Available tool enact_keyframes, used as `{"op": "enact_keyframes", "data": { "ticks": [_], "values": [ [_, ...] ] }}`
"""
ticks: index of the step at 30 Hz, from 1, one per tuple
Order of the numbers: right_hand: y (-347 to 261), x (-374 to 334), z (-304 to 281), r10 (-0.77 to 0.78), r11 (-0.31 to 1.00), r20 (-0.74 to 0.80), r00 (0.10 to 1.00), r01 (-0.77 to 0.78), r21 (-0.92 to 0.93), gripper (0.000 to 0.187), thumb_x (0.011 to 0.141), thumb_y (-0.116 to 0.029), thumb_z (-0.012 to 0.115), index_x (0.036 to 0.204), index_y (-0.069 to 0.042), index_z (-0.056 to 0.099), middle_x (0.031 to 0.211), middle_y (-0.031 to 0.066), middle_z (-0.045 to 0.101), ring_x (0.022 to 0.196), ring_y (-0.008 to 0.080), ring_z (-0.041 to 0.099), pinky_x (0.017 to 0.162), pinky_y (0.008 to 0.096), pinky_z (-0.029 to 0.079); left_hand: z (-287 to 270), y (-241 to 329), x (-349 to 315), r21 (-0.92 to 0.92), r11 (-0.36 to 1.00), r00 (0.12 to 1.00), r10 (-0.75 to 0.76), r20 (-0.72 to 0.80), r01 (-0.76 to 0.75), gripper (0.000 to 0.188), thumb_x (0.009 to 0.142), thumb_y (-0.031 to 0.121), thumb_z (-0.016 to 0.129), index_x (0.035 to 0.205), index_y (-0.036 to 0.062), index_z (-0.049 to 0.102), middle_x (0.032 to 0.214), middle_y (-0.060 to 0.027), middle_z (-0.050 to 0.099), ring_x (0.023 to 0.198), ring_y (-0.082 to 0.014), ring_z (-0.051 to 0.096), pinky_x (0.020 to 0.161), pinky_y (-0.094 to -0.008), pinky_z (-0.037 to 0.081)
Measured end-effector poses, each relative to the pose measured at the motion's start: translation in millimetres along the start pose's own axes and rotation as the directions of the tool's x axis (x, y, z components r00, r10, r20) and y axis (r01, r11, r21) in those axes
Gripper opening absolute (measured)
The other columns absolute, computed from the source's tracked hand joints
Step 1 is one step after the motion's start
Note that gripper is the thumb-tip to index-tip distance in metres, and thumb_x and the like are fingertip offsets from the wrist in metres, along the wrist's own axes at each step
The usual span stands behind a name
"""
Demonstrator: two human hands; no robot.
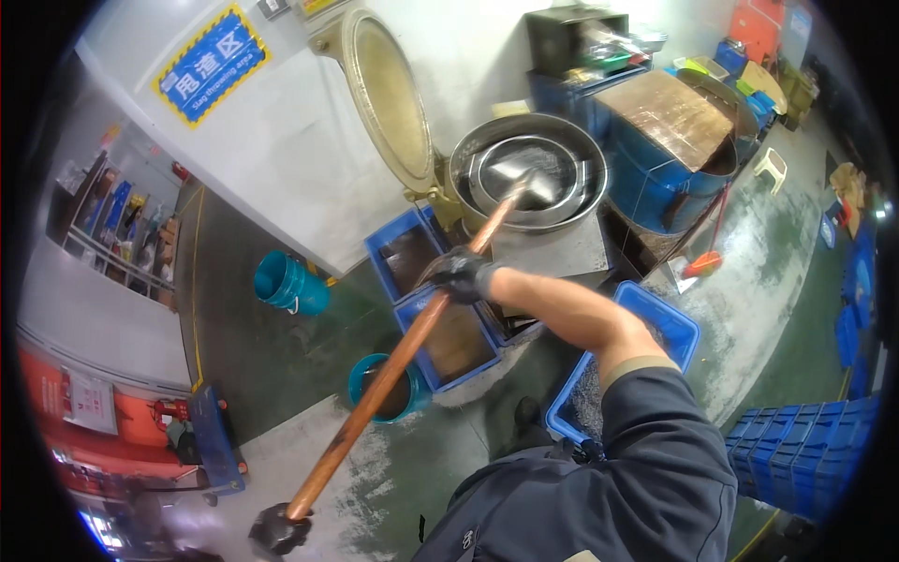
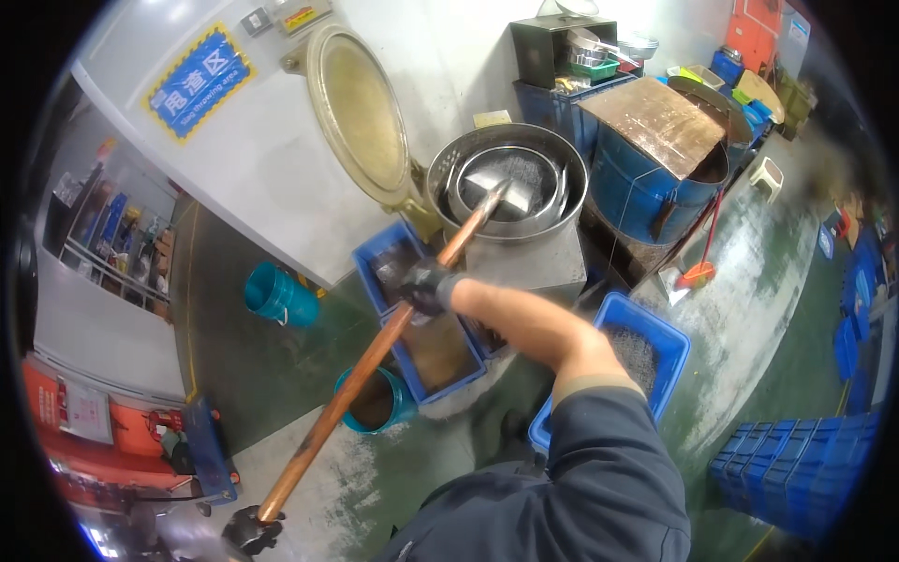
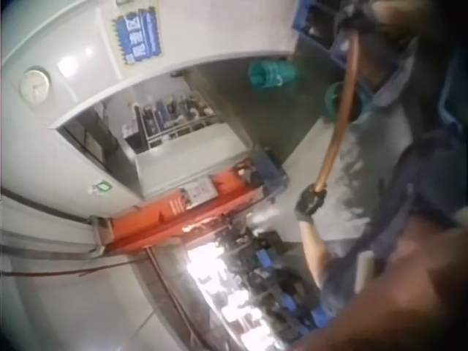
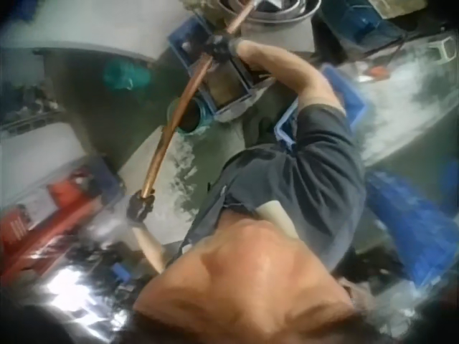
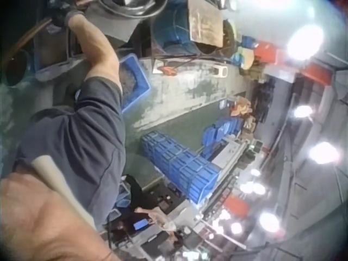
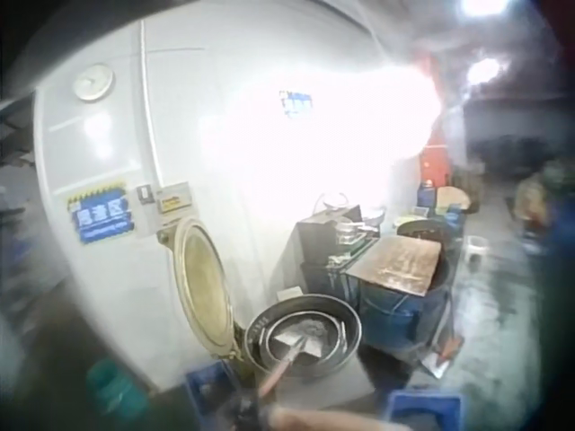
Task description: Stirring industrial powder in a blue crate and transferring it to a processing machine using a long-handled paddle.
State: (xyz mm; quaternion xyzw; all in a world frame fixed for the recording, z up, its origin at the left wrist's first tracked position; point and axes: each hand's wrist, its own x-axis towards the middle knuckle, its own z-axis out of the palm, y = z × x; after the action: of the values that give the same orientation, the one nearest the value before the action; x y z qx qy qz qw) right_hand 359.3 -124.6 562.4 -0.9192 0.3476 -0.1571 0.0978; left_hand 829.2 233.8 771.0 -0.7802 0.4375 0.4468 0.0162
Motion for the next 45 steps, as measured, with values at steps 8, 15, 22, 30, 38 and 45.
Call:
{"op": "enact_keyframes", "data": {
  "ticks": [8, 15, 22, 30, 38, 45],
  "values": [
    [28, -25, -16, 0.069, 0.974, 0.255, 0.964, -0.01, -0.226, 0.038, 0.073, -0.021, 0.07, 0.111, -0.022, 0.065, 0.101, 0.0086, 0.07, 0.096, 0.0282, 0.068, 0.084, 0.0391, 0.054, 39, 23, 16, -0.048, 0.997, 0.987, 0.066, 0.143, -0.059, 0.022, 0.081, 0.005, 0.072, 0.103, -0.0002, 0.068, 0.069, -0.0035, 0.064, 0.056, -0.0111, 0.061, 0.053, -0.026, 0.049],
    [44, 45, 19, 0.042, 0.994, 0.408, 0.912, 0.002, -0.106, 0.041, 0.074, -0.015, 0.07, 0.115, -0.015, 0.068, 0.11, 0.0106, 0.069, 0.104, 0.0293, 0.065, 0.092, 0.0393, 0.05, 20, 20, 15, -0.348, 0.921, 0.982, -0.13, 0.14, 0.172, 0.029, 0.079, 0.008, 0.076, 0.106, 0.0006, 0.067, 0.067, -0.0044, 0.064, 0.055, -0.0113, 0.061, 0.051, -0.0263, 0.049],
    [18, 32, -12, 0.011, 0.987, 0.164, 0.986, 0.016, -0.158, 0.019, 0.078, -0.017, 0.059, 0.089, -0.018, 0.075, 0.089, 0.0089, 0.072, 0.084, 0.0314, 0.07, 0.077, 0.0415, 0.055, -12, 21, -24, -0.074, 0.997, 0.992, -0.026, -0.126, 0.017, 0.031, 0.078, 0.012, 0.076, 0.106, 0.0016, 0.068, 0.07, -0.0061, 0.066, 0.055, -0.0119, 0.062, 0.05, -0.0269, 0.05],
    [-104, 29, -102, -0.035, 0.999, 0.09, 0.995, 0.035, -0.003, 0.015, 0.07, -0.021, 0.065, 0.081, -0.015, 0.072, 0.081, 0.0105, 0.071, 0.077, 0.0331, 0.069, 0.073, 0.0456, 0.053, -59, 38, -98, -0.01, 1.0, 0.997, 0.016, -0.076, -0.017, 0.04, 0.081, 0.017, 0.072, 0.117, 0.0039, 0.062, 0.073, -0.0044, 0.062, 0.057, -0.0108, 0.058, 0.05, -0.0265, 0.048],
    [44, 10, -3, -0.113, 0.993, 0.285, 0.952, 0.116, 0.007, 0.035, 0.073, -0.012, 0.069, 0.108, -0.011, 0.069, 0.114, 0.0149, 0.066, 0.093, 0.0316, 0.067, 0.085, 0.0416, 0.053, 17, 35, -4, -0.104, 0.994, 0.993, -0.009, 0.121, 0.022, 0.028, 0.083, 0.013, 0.073, 0.108, 0.002, 0.067, 0.066, -0.0014, 0.062, 0.053, -0.0091, 0.058, 0.051, -0.0249, 0.048],
    [-3, 14, -30, -0.076, 0.986, 0.401, 0.913, 0.009, 0.167, 0.028, 0.073, -0.017, 0.07, 0.1, -0.012, 0.07, 0.105, 0.0122, 0.069, 0.089, 0.0288, 0.067, 0.075, 0.0386, 0.054, -17, 32, -70, -0.161, 0.977, 0.972, -0.1, 0.214, 0.136, 0.035, 0.084, 0.016, 0.071, 0.115, 0.0025, 0.062, 0.069, -0.003, 0.061, 0.056, -0.0109, 0.057, 0.05, -0.025, 0.046]
  ]
}}
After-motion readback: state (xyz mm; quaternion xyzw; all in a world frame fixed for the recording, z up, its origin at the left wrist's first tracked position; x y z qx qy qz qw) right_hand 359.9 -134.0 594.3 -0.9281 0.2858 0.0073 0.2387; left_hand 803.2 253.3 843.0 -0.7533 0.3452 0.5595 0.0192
